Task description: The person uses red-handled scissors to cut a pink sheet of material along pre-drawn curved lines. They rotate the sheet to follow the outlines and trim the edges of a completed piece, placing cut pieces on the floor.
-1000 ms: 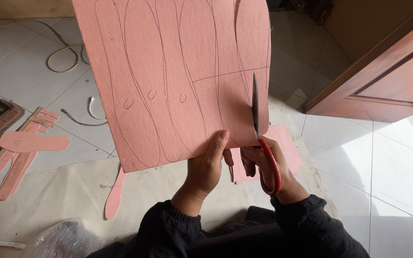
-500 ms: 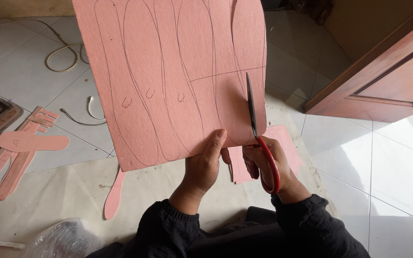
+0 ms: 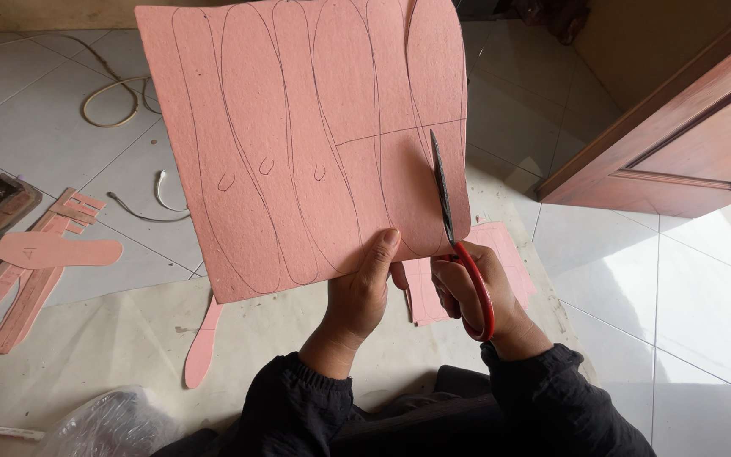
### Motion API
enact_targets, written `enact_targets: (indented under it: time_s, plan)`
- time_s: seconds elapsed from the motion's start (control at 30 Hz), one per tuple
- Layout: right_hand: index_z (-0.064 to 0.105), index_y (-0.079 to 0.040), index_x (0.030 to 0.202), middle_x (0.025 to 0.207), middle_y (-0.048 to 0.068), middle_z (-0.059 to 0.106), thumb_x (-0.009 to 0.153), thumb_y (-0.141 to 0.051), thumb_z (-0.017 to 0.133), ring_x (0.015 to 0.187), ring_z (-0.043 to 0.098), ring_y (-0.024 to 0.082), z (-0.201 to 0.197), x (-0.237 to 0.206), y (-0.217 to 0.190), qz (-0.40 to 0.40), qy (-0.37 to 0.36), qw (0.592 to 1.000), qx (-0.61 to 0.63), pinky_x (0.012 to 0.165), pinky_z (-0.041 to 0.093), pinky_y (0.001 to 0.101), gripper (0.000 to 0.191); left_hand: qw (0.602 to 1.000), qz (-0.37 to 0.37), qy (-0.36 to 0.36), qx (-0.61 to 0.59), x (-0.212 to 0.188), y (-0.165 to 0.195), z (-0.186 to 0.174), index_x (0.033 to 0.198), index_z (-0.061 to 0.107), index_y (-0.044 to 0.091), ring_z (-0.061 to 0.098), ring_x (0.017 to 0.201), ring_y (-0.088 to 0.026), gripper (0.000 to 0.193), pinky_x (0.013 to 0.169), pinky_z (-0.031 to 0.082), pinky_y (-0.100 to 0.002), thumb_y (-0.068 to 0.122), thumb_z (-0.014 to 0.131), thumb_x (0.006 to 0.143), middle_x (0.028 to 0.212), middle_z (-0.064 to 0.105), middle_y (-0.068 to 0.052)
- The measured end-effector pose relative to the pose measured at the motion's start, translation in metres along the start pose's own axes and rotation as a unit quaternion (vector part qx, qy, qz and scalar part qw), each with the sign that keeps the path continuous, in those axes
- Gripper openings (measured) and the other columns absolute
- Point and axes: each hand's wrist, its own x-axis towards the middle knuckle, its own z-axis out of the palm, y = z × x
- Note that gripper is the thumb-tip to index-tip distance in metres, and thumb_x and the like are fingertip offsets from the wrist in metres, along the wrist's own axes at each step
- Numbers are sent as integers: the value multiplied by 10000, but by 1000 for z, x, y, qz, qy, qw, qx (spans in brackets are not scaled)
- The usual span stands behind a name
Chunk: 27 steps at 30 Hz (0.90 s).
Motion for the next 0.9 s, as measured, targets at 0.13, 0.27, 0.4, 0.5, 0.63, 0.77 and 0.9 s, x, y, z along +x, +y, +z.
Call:
enact_targets:
  time_s: [0.13,0.27,0.4,0.5,0.63,0.77,0.9]
  plan:
    - [509,-68,642,494,14,484,892,-225,558,389,433,93,-4,1,5,6,4,1000,-29,381,367,257,300,1000,6,-3,21,0,-1,-2,857,683,44,553,585,-101,420,579,427,-252,350,496,1074,618,610,-28]
    - [508,-74,650,496,17,492,864,-215,567,381,441,97,-5,5,10,26,9,999,-32,374,388,266,263,1000,4,-4,29,1,-3,-6,844,682,46,547,575,-100,425,575,427,-252,352,491,1071,605,593,-23]
    - [537,-57,684,517,31,506,845,-199,569,399,455,116,-3,5,9,43,22,998,-32,388,394,283,217,999,5,-9,40,2,-6,-8,834,679,43,519,571,-99,444,583,409,-252,357,483,1080,586,574,-19]
    - [559,-45,713,542,43,537,856,-202,536,445,496,127,-3,4,3,19,-11,1000,-3,434,415,283,213,1000,16,-15,7,2,-7,-8,851,666,36,551,616,-109,406,610,445,-267,339,513,1073,648,602,-27]
    - [569,-26,707,552,59,554,848,-196,522,457,517,151,-4,4,-2,39,-22,999,17,446,415,300,226,999,-32,-24,32,3,-9,-9,835,677,44,551,597,-102,409,583,424,-258,346,510,1055,641,602,-23]
    - [558,-28,676,528,64,522,895,-210,576,434,487,148,-4,8,1,39,-13,999,6,427,389,295,286,999,-27,-28,17,4,-10,-11,842,679,37,548,592,-109,404,586,414,-257,340,519,1055,631,603,-38]
    - [561,-47,668,512,59,497,916,-226,626,414,449,141,-4,15,13,73,24,997,24,405,371,292,312,998,-60,-8,-16,5,-15,-8,863,682,41,564,578,-121,355,566,415,-266,316,523,1020,695,621,-23]
